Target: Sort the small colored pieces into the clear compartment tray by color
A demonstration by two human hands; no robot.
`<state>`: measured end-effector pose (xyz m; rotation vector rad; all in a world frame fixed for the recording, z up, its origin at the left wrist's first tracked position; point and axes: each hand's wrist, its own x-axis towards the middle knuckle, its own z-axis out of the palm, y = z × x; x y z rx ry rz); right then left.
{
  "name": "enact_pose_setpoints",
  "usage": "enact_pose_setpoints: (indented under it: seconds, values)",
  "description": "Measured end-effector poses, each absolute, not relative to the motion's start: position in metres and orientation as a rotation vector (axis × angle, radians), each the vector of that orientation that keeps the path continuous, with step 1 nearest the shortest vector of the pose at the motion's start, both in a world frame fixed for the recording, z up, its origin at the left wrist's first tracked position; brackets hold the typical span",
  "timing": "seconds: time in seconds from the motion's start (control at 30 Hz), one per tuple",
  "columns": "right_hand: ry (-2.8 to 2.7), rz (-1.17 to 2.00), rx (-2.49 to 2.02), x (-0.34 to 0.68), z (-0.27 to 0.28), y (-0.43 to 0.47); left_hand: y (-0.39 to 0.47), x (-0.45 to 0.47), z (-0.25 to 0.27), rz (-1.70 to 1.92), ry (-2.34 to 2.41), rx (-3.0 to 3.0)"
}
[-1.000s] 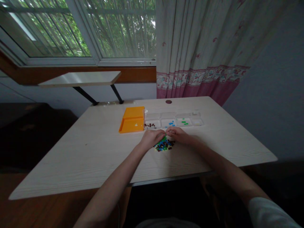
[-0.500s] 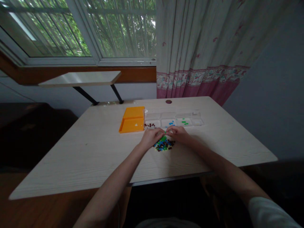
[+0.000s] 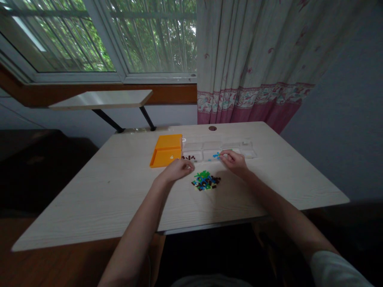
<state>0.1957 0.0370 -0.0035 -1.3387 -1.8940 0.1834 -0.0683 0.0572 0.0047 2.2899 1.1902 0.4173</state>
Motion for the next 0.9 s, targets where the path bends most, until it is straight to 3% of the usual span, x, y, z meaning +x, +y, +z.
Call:
enact_pose_setpoints:
  seconds: [0.63, 0.9]
  values:
    - [-1.975, 0.064, -1.349, 0.208, 0.005, 0.039, 0.052, -0.062, 0.005, 0.273, 1.052, 2.352]
    - [-1.923, -0.04, -1.83, 0.247, 0.015, 0.056, 0.051, -0.06, 0.007, 0.249, 1.061, 2.349]
